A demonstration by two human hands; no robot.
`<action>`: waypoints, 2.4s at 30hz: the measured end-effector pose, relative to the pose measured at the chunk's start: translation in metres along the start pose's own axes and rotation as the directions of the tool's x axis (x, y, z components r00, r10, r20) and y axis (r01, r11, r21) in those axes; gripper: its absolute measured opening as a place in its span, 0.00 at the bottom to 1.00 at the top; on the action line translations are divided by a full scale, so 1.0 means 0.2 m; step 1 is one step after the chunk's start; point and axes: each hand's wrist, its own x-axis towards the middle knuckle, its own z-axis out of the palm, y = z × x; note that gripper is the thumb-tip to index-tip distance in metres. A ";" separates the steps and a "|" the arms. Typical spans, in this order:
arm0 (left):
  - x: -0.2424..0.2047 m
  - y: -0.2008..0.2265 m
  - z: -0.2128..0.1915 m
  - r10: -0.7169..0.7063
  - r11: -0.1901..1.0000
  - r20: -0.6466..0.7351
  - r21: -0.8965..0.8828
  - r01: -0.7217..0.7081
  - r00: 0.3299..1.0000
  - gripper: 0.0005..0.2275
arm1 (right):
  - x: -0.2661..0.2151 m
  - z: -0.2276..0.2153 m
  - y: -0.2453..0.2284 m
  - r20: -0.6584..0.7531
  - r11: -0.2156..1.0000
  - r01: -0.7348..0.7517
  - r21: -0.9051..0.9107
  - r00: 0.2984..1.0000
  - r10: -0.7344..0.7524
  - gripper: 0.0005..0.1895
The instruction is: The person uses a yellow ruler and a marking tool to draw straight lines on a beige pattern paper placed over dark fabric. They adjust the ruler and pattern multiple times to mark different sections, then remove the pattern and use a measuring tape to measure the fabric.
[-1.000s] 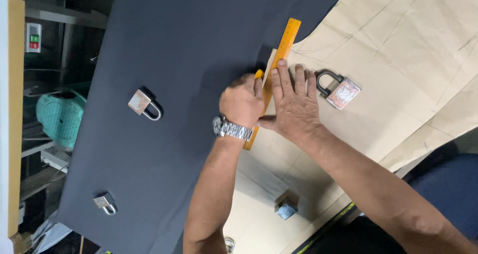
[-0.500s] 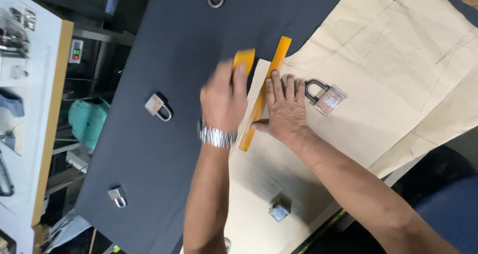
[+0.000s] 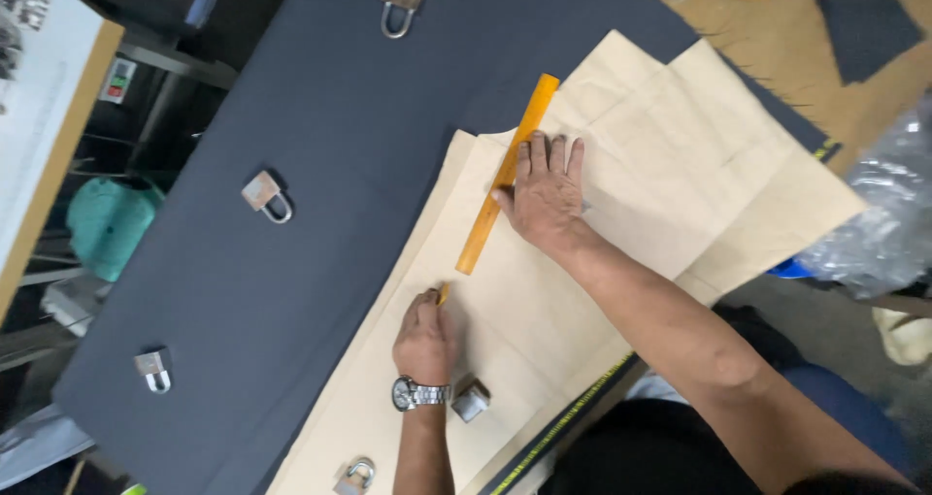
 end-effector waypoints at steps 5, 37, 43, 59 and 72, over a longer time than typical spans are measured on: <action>-0.03 0.00 0.05 -0.025 0.999 0.035 0.041 0.024 0.999 0.10 | -0.02 -0.13 0.18 -0.075 0.999 -0.008 0.040 0.997 0.011 0.42; 0.55 0.60 0.11 -0.070 0.938 0.069 -0.335 0.089 0.995 0.07 | 0.19 -0.16 0.73 -0.357 0.989 0.124 0.076 0.930 -0.089 0.35; 0.65 0.59 0.16 -0.113 0.928 0.168 -0.333 0.165 0.979 0.07 | 0.30 -0.09 0.73 -0.291 0.983 0.017 0.182 0.956 0.038 0.48; 0.70 0.56 0.19 -0.104 0.920 0.188 -0.355 0.167 0.977 0.05 | 0.38 -0.14 0.67 -0.185 0.963 -0.077 0.258 0.974 0.128 0.55; 0.68 0.54 0.24 -0.027 0.957 0.118 -0.285 0.060 0.993 0.07 | 0.39 -0.18 0.62 -0.143 0.966 -0.095 0.240 0.981 0.132 0.69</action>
